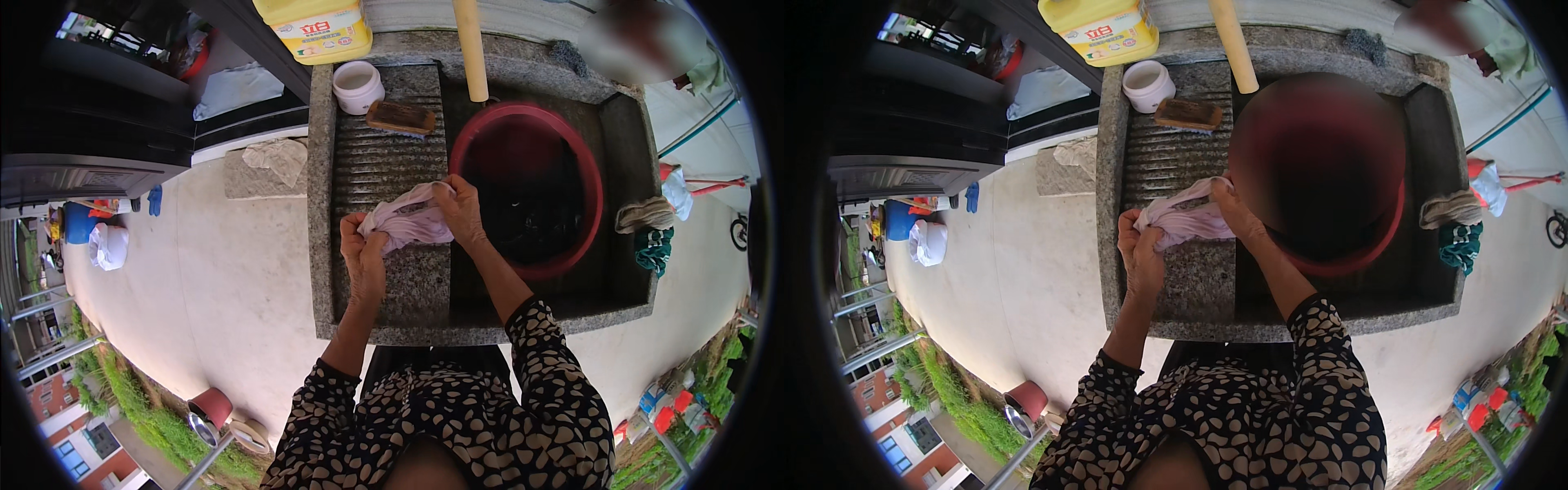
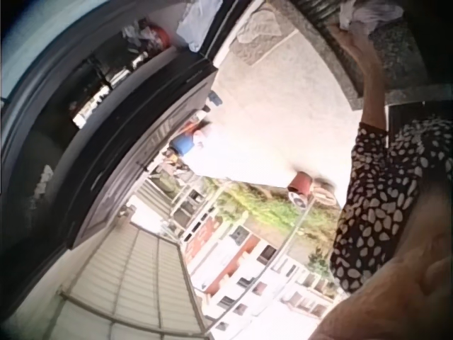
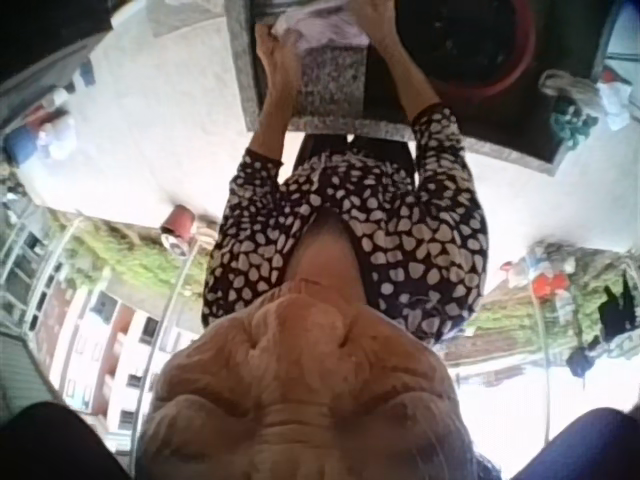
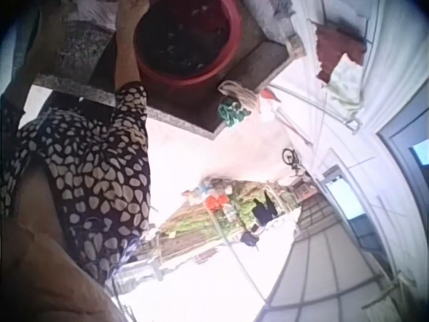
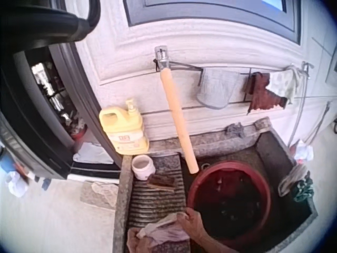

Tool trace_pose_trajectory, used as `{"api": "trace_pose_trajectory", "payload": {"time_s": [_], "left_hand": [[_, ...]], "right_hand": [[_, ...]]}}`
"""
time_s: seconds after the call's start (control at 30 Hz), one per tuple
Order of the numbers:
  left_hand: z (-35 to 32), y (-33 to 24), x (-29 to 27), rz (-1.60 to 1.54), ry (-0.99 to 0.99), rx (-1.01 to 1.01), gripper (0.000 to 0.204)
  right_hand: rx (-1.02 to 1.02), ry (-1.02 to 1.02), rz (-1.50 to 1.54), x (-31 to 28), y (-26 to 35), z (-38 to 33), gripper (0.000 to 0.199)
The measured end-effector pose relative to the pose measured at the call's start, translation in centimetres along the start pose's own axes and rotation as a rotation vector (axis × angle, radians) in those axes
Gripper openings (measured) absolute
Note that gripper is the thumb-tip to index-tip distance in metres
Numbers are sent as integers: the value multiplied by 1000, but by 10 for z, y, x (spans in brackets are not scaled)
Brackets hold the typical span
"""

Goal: The person washes clothes by hand in an outdoor setting. They scrub a dark green shirt and a light pink garment on a stone washboard using a brush, then rinse them in a red basin filled with water.

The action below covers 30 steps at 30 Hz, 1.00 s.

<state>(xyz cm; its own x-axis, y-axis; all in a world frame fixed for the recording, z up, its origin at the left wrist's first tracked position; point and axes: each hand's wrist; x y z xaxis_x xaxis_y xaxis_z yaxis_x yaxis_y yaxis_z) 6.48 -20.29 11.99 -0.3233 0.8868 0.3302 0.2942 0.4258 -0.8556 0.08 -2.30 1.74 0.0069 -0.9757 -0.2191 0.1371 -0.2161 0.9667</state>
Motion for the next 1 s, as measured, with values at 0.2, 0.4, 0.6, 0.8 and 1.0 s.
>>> {"api": "trace_pose_trajectory", "payload": {"time_s": [0.2,0.4,0.6,0.8,1.0], "left_hand": [[4,46,-15,1034,12,329,64],[10,61,-43,1613,97,420,81],[6,70,-45,1875,192,425,69],[7,65,-35,1491,130,404,60],[8,64,-56,1600,167,519,57]], "right_hand": [[-223,-42,-251,0,19,39,17],[-573,100,-294,43,80,-22,8],[-500,183,-672,66,38,13,18],[-484,-101,-601,60,22,42,12],[-479,191,-531,55,51,-58,16]]}}
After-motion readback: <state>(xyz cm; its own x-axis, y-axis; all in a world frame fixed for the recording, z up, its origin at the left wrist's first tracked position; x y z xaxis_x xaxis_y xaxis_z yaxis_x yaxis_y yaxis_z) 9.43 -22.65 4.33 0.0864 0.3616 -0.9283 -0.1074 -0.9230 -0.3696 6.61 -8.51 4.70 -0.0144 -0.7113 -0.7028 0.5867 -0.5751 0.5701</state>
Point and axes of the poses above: each hand's wrist, its own z-axis towards the middle knuckle, its own x-axis out of the palm, y = z × x, and after that the axes turned 8 degrees about -x, right-handed
